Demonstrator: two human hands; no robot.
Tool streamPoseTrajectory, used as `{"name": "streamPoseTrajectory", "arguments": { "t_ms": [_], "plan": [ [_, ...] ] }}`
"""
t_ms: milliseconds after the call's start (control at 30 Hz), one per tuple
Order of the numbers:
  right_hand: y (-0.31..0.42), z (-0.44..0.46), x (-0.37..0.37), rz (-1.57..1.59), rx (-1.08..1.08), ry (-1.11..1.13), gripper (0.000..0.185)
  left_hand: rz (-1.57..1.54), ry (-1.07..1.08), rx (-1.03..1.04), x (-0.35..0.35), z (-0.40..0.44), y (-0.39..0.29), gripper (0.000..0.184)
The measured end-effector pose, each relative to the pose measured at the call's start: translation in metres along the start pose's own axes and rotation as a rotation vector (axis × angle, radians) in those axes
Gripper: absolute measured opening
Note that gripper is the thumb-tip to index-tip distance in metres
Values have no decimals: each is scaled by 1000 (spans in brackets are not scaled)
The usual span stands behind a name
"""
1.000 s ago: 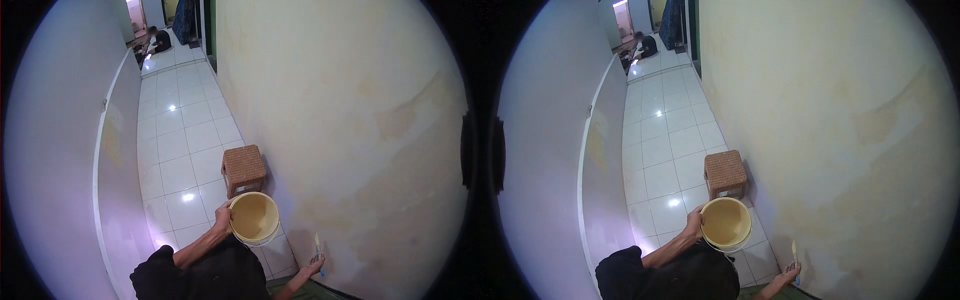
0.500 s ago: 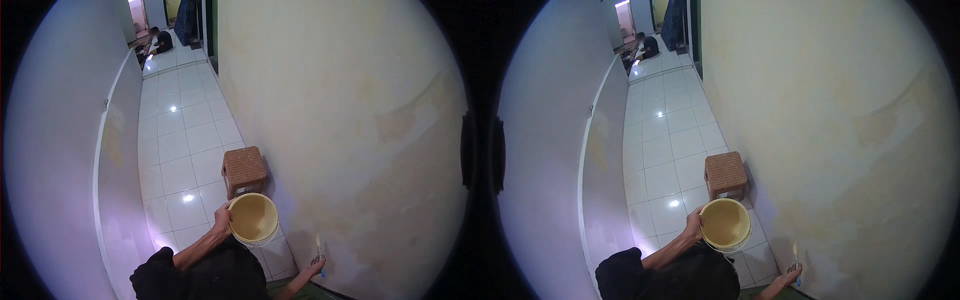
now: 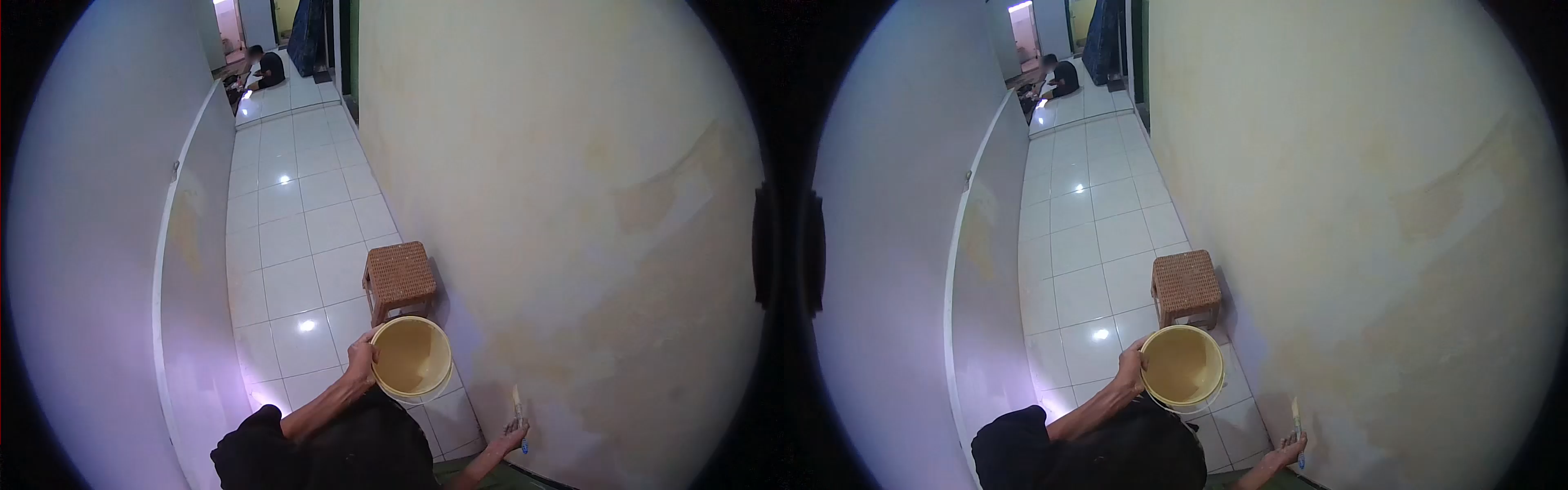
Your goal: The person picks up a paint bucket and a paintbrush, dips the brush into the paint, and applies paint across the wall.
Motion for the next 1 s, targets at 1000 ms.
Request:
{"name": "streamPoseTrajectory", "arguments": {
  "t_ms": [1000],
  "plan": [
    [-12,9,-5,44,17,-25,54,63,40,-29,-11,11,9,75]
  ]
}}
Point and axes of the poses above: each hand's wrist, its own z-axis towards the middle knuckle, its own x-axis out of the palm, y = z × x, the point moved 8 cm from there along z, towards the middle knuckle, and after that the axes turned 9 degrees about -z, right-handed, at the moved point
